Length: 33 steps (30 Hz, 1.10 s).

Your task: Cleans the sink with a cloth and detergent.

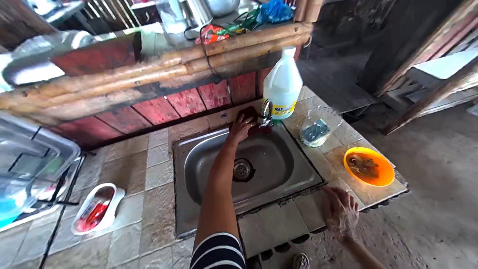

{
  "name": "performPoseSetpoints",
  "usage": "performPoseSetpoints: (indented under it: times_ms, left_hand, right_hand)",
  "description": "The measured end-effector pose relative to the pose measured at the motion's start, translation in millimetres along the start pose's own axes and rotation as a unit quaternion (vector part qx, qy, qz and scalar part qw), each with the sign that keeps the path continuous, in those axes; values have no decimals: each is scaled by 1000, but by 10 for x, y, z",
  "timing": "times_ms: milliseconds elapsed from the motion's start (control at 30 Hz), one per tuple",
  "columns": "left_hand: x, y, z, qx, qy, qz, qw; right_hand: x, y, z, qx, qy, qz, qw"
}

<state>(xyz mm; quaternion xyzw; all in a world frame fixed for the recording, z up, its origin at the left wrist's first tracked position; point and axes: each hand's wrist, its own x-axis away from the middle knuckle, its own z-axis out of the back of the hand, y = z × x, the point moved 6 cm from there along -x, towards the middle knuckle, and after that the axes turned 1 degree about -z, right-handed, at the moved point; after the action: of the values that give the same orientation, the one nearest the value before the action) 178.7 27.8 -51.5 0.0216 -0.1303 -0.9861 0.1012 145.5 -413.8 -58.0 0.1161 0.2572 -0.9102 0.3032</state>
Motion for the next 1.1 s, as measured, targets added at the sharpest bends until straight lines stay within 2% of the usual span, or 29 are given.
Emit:
performPoseSetpoints:
  times_ms: [67,133,200,267,333,400,533,600,667,800,900,967,1033,1067,1100]
  left_hand:
    - [365,-365,88,-8,34,-8,999]
    - [954,-805,227,-16,63,28,997]
    - [1652,-1270,368,-33,45,147,988]
    - [2267,-1463,500,-28,-10,281,959]
    - [2742,-1274,553,-25,-78,333,939]
    - [3191,-880,505,-14,-115,335,935]
    - [4036,344,336,91,-76,380,917]
    - [4192,938,153,135,-30,362,922]
    - [3921,1581,22,151,-6,297,943]
    - [2840,2785,-219,140,13,166,976]
    - [1891,3476,-378,137,-51,141,979]
    - [1401,3764,-393,149,-116,138,972]
    - [1059,3844,-217,170,-185,114,961]
    - [916,3786,-25,195,-174,98,960]
    - [765,3642,222,215,-118,85,966]
  right_hand:
    - [-3,-19,4,-6,-8,3,1000]
    - [-10,-8,10,-9,-2,7,1000]
    - [-28,-7,17,-18,0,8,1000]
    - [-35,-7,40,-28,-5,8,1000]
    - [-21,8,67,-38,-24,4,999]
    - [-3,43,65,-56,-51,1,997]
    - [-18,114,187,-160,-122,-1,979]
    - [26,250,271,-253,-138,-11,957]
    - [30,485,426,-324,-127,-33,937]
    - [-41,938,821,-345,-50,-58,936]
    - [-104,1250,1027,-351,-10,-71,934]
    - [-153,1457,1153,-359,6,-90,929]
    - [-126,1722,1294,-350,20,-118,929]
    - [-50,1880,1370,-339,30,-137,930]
    - [65,2058,1445,-326,46,-159,931]
